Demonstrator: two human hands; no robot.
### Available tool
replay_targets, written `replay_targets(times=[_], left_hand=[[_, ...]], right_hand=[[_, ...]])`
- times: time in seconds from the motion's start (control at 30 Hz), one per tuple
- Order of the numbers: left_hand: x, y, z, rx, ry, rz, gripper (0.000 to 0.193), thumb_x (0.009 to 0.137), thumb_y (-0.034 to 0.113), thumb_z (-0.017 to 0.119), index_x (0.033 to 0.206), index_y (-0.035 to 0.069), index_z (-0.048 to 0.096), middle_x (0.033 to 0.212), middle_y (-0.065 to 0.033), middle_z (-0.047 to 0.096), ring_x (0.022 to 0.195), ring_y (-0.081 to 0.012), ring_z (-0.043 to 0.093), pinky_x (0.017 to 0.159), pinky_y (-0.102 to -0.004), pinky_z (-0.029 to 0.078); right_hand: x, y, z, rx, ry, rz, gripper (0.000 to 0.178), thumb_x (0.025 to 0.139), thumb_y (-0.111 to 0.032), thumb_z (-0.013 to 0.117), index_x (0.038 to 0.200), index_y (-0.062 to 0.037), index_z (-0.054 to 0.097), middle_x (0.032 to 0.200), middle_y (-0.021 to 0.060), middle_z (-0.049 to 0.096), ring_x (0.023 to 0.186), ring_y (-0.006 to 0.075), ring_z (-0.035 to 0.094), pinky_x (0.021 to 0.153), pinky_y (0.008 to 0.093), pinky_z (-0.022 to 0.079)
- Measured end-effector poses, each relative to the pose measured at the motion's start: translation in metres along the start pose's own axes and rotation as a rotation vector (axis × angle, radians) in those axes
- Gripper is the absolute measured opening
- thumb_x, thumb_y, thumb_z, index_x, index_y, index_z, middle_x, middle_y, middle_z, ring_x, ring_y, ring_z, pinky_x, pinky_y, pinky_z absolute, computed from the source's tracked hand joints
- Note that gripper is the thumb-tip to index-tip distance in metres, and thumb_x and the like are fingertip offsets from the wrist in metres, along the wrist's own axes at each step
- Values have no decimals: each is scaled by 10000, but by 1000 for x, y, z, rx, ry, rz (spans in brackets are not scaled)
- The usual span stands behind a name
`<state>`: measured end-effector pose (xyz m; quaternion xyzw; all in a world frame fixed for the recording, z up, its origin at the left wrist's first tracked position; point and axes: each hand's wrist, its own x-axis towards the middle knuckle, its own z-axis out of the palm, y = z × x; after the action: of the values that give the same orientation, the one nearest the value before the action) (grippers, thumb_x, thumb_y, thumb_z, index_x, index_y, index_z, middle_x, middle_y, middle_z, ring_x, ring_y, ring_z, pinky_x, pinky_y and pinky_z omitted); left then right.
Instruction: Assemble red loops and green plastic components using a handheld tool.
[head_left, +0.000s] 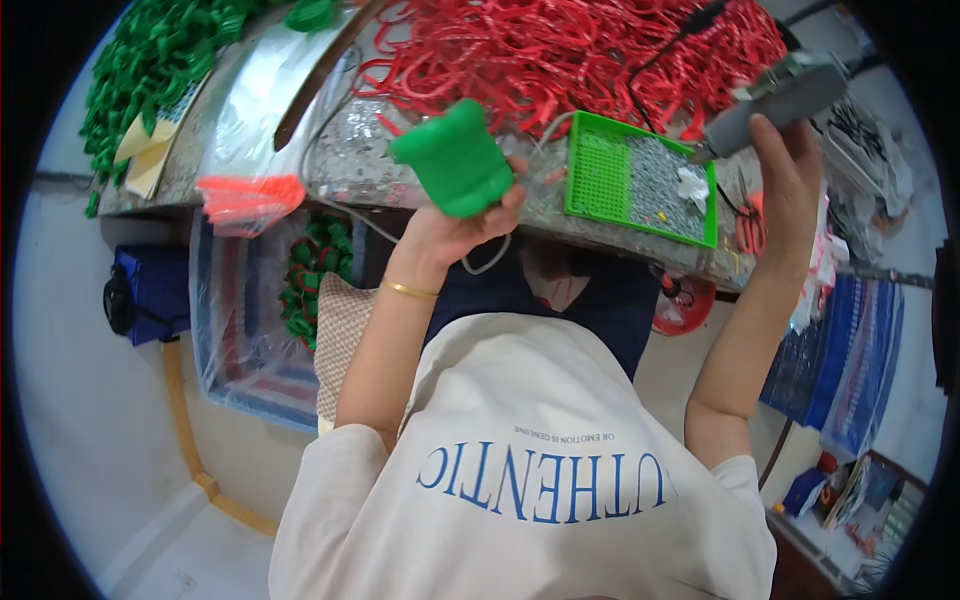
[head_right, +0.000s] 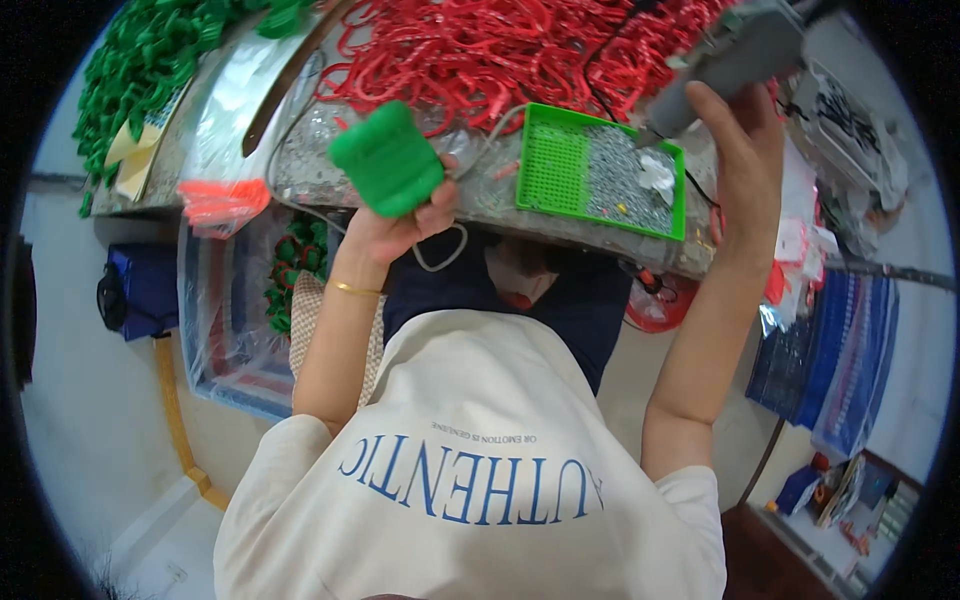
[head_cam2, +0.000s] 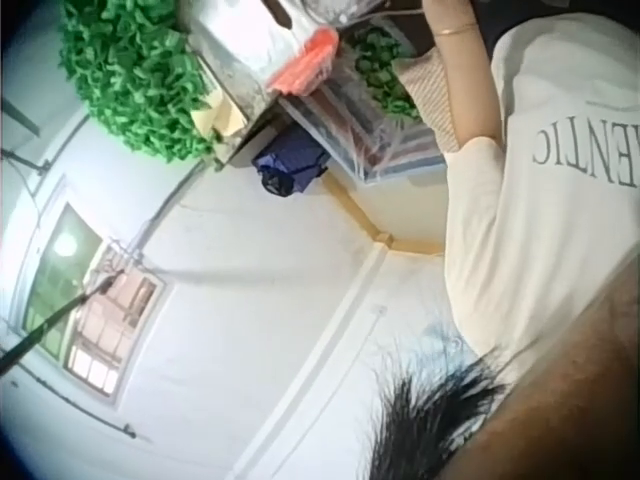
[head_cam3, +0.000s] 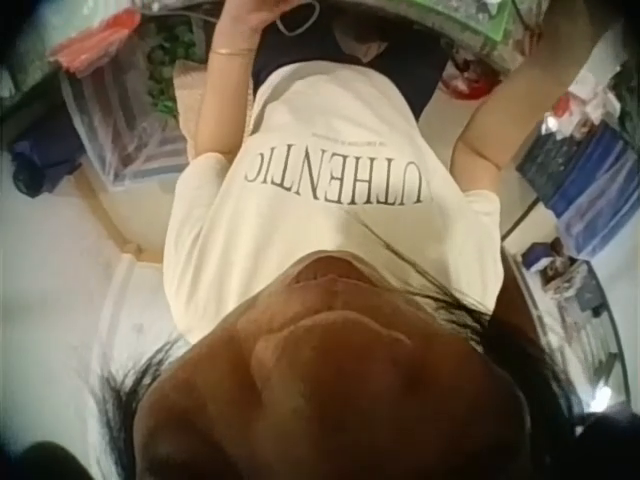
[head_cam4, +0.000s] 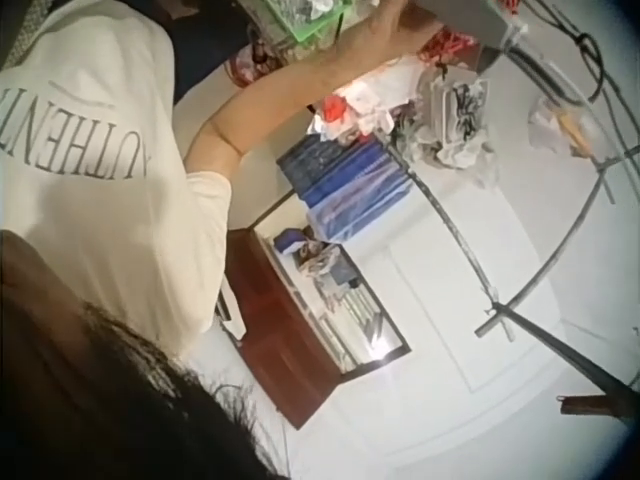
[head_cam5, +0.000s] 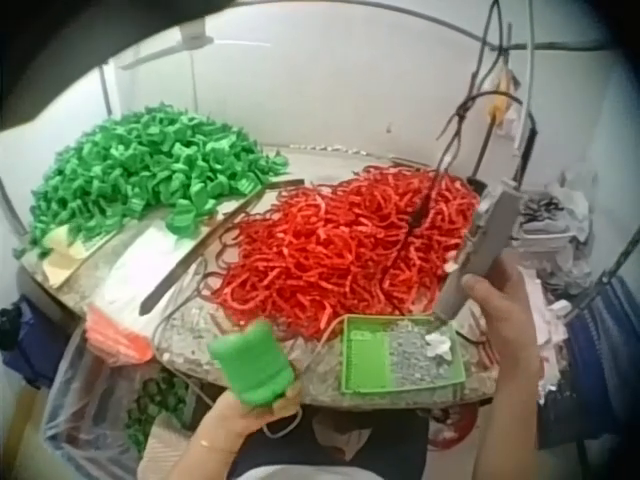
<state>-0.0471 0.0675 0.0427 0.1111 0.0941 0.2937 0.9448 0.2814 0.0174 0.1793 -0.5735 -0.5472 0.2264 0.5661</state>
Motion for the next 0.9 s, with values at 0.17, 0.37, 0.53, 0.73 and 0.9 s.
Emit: replay_targets(times=[0.17,0.37,0.53,0.73,0.9], left_hand=[[-3,-21,2,1485,272,525,224,932,54,551,1122,-33,630,846,-40,607,732,-113,539,668,-241,441],[4,-25,41,1638,20,481,223,870,1,598,1066,70,678,837,-124,605,815,-239,634,862,-335,476],[18,-34,46,1619,13,436,264,869,7,621,1128,58,635,775,-38,545,711,-130,540,641,-262,434],[33,-27,37,1349,176,156,428,911,138,636,1314,84,503,885,-26,573,806,-107,564,716,-259,473],[22,-38,11,-68,-20,194,726,941,486,522,1496,88,275,1374,-141,504,1284,-271,484,1078,-416,390]], right_hand=[[-3,-18,7,-2,-93,61,448,903,-189,665,1291,-8,532,1202,71,613,1107,156,570,1003,324,415],[-22,-21,12,-106,14,36,424,933,-206,631,1286,10,538,1178,99,628,1006,176,617,910,325,483],[-80,-18,57,-362,-480,152,368,869,-198,677,1183,-24,596,988,58,657,840,136,621,730,290,501],[-74,6,84,-354,-636,329,361,861,-147,692,1178,-7,589,906,60,664,778,109,613,682,270,500],[-61,33,114,66,-410,477,331,888,-138,684,1169,12,593,919,62,668,799,93,609,717,255,501]])
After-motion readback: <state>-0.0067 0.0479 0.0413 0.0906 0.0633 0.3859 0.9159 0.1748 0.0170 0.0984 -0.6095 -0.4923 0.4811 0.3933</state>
